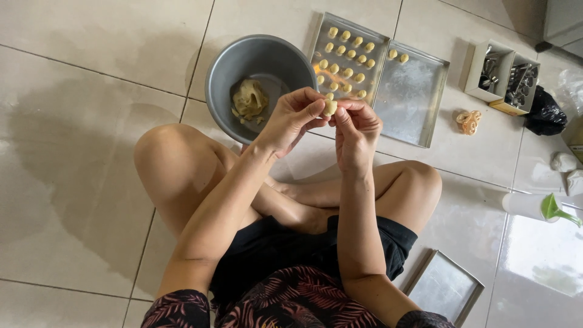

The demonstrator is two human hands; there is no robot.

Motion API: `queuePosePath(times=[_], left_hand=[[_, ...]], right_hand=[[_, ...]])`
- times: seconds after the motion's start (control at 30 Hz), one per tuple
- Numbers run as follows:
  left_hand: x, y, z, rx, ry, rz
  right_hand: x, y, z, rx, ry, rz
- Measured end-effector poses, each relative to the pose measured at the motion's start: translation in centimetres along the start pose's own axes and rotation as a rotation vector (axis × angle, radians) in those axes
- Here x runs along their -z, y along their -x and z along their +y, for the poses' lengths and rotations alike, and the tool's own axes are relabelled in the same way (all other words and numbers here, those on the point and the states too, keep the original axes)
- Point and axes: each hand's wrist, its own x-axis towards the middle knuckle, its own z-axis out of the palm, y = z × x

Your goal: Shaping small pieces of dough into balls by hand and arranging them on a baking tray.

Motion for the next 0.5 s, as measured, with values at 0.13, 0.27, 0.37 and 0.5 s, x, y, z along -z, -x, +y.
queuePosePath(times=[0.13,0.27,0.37,0.5], left_hand=[[0.4,-0.3,-1.3,0.029,0.079,0.041],[-0.1,-0.2,-0.6,-0.023,0.035,0.032],[-1.3,0.4,0.2,-0.048,-0.015,0.031],[-1.6,0.6,0.6,-0.050,-0.024,0.017]], right_hand=[[-2.4,0.3,-0.3,0.037,0.020,0.016],[-2.5,0.6,-0.3,0.099,0.095,0.011],[-1.8,0.6,-0.5,0.141,0.126,0.011],[-1.2,0.5,-0.6,0.172,0.171,0.112]])
